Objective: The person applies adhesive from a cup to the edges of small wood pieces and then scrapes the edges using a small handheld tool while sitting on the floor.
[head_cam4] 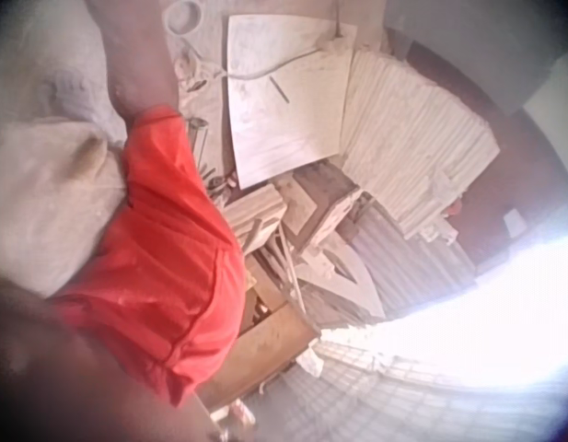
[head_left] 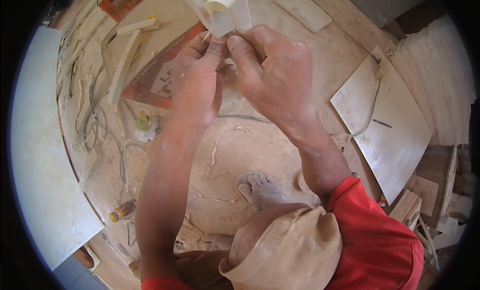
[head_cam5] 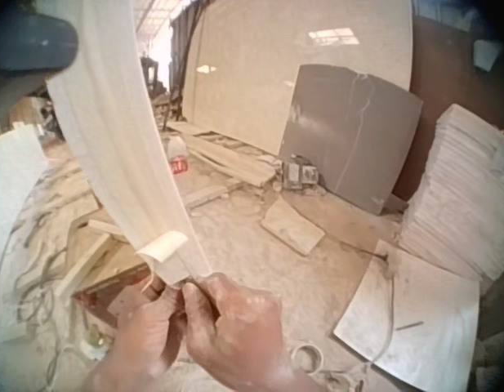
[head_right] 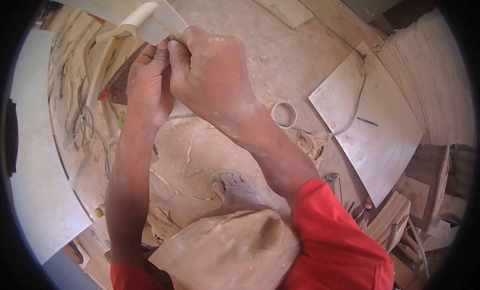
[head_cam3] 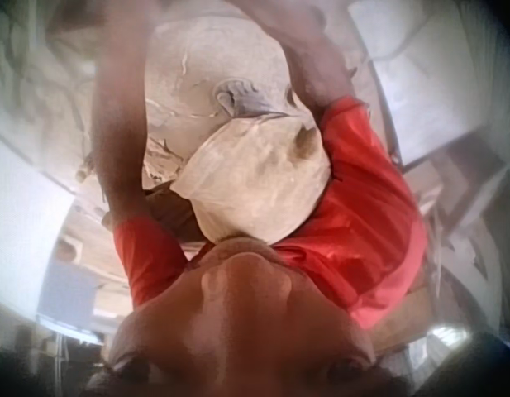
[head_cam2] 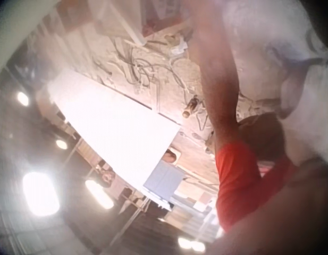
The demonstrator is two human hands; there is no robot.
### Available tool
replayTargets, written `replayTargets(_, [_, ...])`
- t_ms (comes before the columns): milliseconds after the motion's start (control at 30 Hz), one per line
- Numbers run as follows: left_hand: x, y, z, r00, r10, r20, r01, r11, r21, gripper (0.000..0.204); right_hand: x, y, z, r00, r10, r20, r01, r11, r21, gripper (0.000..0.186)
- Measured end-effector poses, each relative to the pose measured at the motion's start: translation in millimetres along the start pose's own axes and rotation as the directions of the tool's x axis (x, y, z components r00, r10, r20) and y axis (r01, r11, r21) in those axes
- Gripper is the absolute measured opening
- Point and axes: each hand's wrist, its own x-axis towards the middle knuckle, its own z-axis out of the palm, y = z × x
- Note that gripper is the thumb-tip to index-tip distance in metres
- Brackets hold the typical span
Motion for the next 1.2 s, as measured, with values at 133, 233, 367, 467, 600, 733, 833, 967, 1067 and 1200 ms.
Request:
replayTargets(133, [0.4, -0.2, -4.3, 1.000, 0.010, 0.020, -0.009, 1.000, -0.012, 0.025, -1.4, 2.1, 3.2, 1.000, 0.025, -0.016, -0.024, 0.999, 0.045, 0.015])
replayTargets(233, [2.0, 2.7, -3.6, 1.000, 0.004, 0.028, -0.004, 1.000, -0.003, 0.023, -2.0, 2.0, 4.7, 0.998, 0.052, -0.044, -0.049, 0.995, 0.085, 0.015])
replayTargets(367, [3.6, 0.6, -6.9, 0.999, 0.014, 0.050, -0.013, 1.000, -0.007, 0.021, -0.5, 2.0, 4.9, 0.997, 0.004, -0.077, 0.003, 0.996, 0.086, 0.013])
replayTargets(467, [4.3, 1.7, -7.7, 0.997, 0.003, 0.073, -0.001, 1.000, -0.022, 0.020, -0.4, 2.3, 5.7, 0.998, 0.000, -0.061, 0.004, 0.998, 0.061, 0.013])
replayTargets(600, [3.4, 1.0, -6.9, 0.998, 0.004, 0.066, -0.003, 1.000, -0.015, 0.020, 0.7, 2.0, 3.6, 0.997, -0.063, -0.046, 0.063, 0.998, -0.018, 0.014])
replayTargets(733, [2.2, -0.4, -3.4, 0.998, -0.003, 0.067, 0.003, 1.000, 0.001, 0.022, 0.4, 2.8, -1.6, 0.990, -0.140, -0.003, 0.139, 0.983, -0.119, 0.013])
replayTargets(833, [1.6, -2.0, -1.8, 0.998, -0.014, 0.062, 0.013, 1.000, 0.012, 0.024, 1.9, 3.8, -7.9, 0.980, -0.190, 0.054, 0.198, 0.953, -0.229, 0.007])
replayTargets(967, [3.9, -12.1, -11.4, 0.997, -0.010, 0.072, 0.009, 1.000, 0.020, 0.025, 5.0, 1.4, -16.4, 0.977, -0.146, 0.155, 0.181, 0.952, -0.246, 0.008])
replayTargets(1067, [6.5, -15.0, -8.5, 0.999, 0.017, 0.049, -0.019, 0.999, 0.047, 0.024, 8.4, -9.7, -19.8, 0.982, -0.047, 0.181, 0.084, 0.975, -0.204, 0.011])
replayTargets(1200, [-2.4, -12.4, -18.0, 0.997, 0.080, 0.023, -0.082, 0.986, 0.143, 0.025, 0.1, -14.3, -5.4, 0.962, 0.196, 0.192, -0.146, 0.958, -0.249, 0.019])
